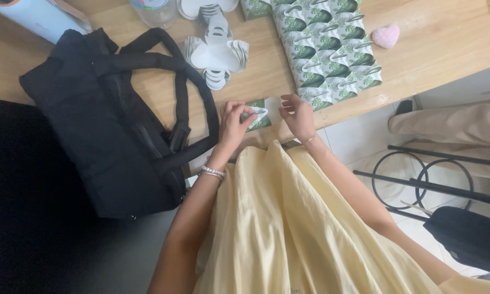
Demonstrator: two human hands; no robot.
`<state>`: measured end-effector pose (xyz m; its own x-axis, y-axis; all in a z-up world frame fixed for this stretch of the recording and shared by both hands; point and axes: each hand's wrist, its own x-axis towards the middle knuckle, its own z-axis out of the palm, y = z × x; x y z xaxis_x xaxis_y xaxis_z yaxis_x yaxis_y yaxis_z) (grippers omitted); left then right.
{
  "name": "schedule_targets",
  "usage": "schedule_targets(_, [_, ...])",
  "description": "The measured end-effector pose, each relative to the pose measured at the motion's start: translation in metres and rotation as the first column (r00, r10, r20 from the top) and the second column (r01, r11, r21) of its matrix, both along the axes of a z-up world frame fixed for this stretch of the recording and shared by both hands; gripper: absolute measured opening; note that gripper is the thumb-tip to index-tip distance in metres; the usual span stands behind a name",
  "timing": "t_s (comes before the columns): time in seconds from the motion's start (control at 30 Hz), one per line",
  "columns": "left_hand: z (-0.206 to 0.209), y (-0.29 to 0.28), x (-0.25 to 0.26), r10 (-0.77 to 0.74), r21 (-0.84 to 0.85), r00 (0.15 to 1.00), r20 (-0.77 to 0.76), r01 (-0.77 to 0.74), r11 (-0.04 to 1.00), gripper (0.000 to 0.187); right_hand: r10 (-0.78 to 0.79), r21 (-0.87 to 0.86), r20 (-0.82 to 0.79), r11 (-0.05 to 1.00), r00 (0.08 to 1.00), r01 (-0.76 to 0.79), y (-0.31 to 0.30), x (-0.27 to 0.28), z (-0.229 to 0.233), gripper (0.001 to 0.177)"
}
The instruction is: Packaging flower-shaped candles into small plastic bags and decorative paper boxes.
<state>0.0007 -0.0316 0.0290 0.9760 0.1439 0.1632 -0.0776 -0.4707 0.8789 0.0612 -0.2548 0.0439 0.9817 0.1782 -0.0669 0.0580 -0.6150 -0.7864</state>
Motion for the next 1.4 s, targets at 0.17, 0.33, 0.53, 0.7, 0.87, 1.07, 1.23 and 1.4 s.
schedule_targets(0.17, [0.003, -0.001, 0.001, 0.001, 0.059, 1.000, -0.015, 0.000, 0.998, 0.023, 0.086, 0.060, 0.085, 0.994, 0.993, -0.091, 0.024, -0.014, 0.025, 0.024])
schedule_targets(0.33, [0.004, 0.000, 0.001, -0.023, 0.088, 1.000, 0.001, 0.023, 0.996, 0.023, 0.169, 0.151, 0.104, 0.971, 0.980, -0.184, 0.041, -0.021, 0.039, 0.019])
schedule_targets(0.53, [0.014, 0.003, 0.004, -0.047, 0.097, 0.998, -0.050, 0.051, 0.994, 0.023, 0.203, 0.083, 0.133, 0.973, 0.970, -0.215, 0.046, -0.020, 0.046, 0.021])
schedule_targets(0.7, [0.012, 0.004, 0.005, -0.044, 0.027, 0.998, -0.040, 0.045, 0.999, 0.022, 0.210, 0.035, 0.112, 0.976, 0.971, -0.216, 0.045, -0.016, 0.048, 0.026])
schedule_targets(0.87, [0.008, 0.000, 0.008, -0.046, 0.076, 0.998, 0.039, 0.043, 0.996, 0.025, 0.272, -0.002, 0.161, 0.961, 0.949, -0.276, 0.047, -0.011, 0.050, 0.026])
schedule_targets(1.07, [0.006, -0.004, 0.009, -0.029, 0.027, 0.997, 0.068, 0.027, 0.999, 0.033, 0.353, -0.073, 0.200, 0.936, 0.914, -0.345, 0.041, 0.005, 0.031, 0.022])
schedule_targets(1.23, [0.022, -0.002, 0.000, -0.050, -0.066, 0.995, 0.081, 0.055, 0.996, 0.058, 0.421, -0.123, 0.236, 0.907, 0.876, -0.403, 0.046, 0.012, 0.026, 0.025])
schedule_targets(1.4, [0.003, 0.005, -0.004, -0.140, -0.022, 0.984, 0.110, 0.143, 0.989, 0.084, 0.482, -0.178, 0.292, 0.876, 0.826, -0.448, 0.061, 0.011, 0.015, 0.025])
